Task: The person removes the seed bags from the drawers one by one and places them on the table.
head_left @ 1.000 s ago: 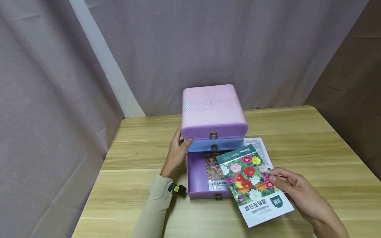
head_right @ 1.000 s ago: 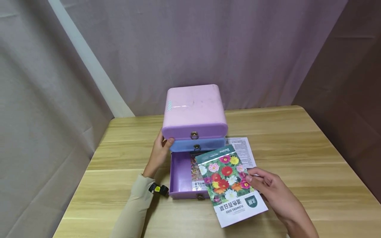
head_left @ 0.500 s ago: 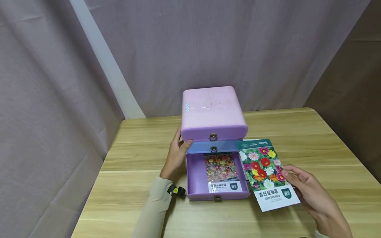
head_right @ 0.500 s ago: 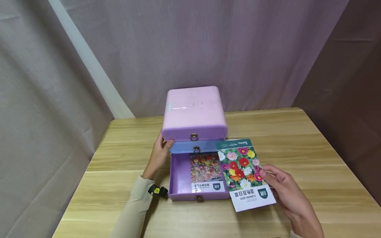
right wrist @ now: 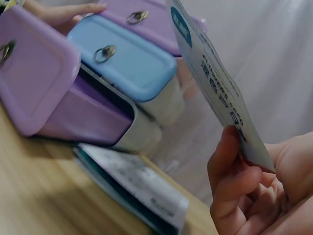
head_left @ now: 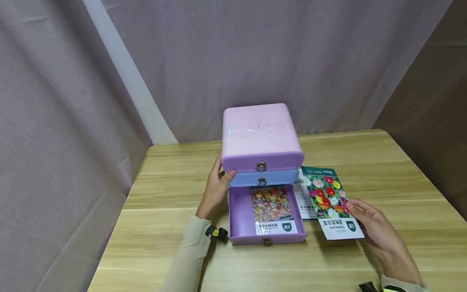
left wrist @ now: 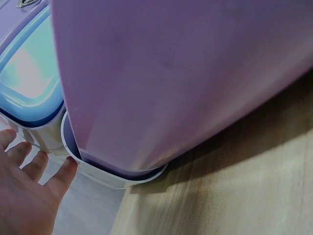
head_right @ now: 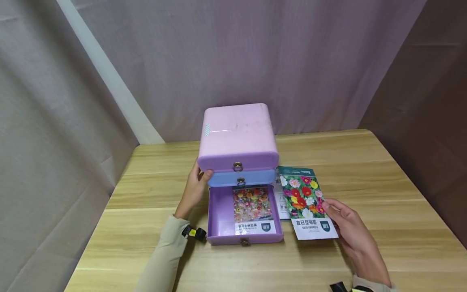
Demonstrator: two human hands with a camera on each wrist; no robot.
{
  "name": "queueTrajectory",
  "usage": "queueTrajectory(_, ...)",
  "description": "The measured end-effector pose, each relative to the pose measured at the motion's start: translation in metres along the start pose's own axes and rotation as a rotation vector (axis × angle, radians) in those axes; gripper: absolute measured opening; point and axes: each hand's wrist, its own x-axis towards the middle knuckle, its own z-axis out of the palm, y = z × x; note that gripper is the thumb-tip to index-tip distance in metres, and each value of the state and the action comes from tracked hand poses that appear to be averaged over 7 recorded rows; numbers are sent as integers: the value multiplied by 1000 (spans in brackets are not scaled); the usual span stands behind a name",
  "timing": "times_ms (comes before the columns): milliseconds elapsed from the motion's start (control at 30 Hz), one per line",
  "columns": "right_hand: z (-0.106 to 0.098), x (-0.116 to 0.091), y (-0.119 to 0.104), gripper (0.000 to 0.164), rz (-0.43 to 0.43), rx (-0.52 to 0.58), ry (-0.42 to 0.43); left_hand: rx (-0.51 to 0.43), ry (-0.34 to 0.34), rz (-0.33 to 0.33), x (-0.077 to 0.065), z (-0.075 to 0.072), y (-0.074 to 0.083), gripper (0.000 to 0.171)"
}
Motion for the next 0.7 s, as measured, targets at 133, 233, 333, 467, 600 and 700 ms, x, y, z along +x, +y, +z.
queueTrajectory(133,1,6,5,25,29,3,56,-4,-2,0,0,0,1,109)
queueTrajectory(233,0,10,7,19,40,-32,90,-4,-1,-5,0,0,1,109)
queueTrajectory(333,-2,12,6,15,41,-109,136,-3,-4,-8,1,1,2,109)
queueTrajectory(467,-6,17,5,15,30,-271,189,8,-8,-13,3,3,3,109)
queueTrajectory(600,-4,27,3,17,29,-418,211,8,-1,-8,3,2,2,110)
queueTrajectory(700,2,37,3,21,23,-454,206,-1,6,-4,1,1,1,112)
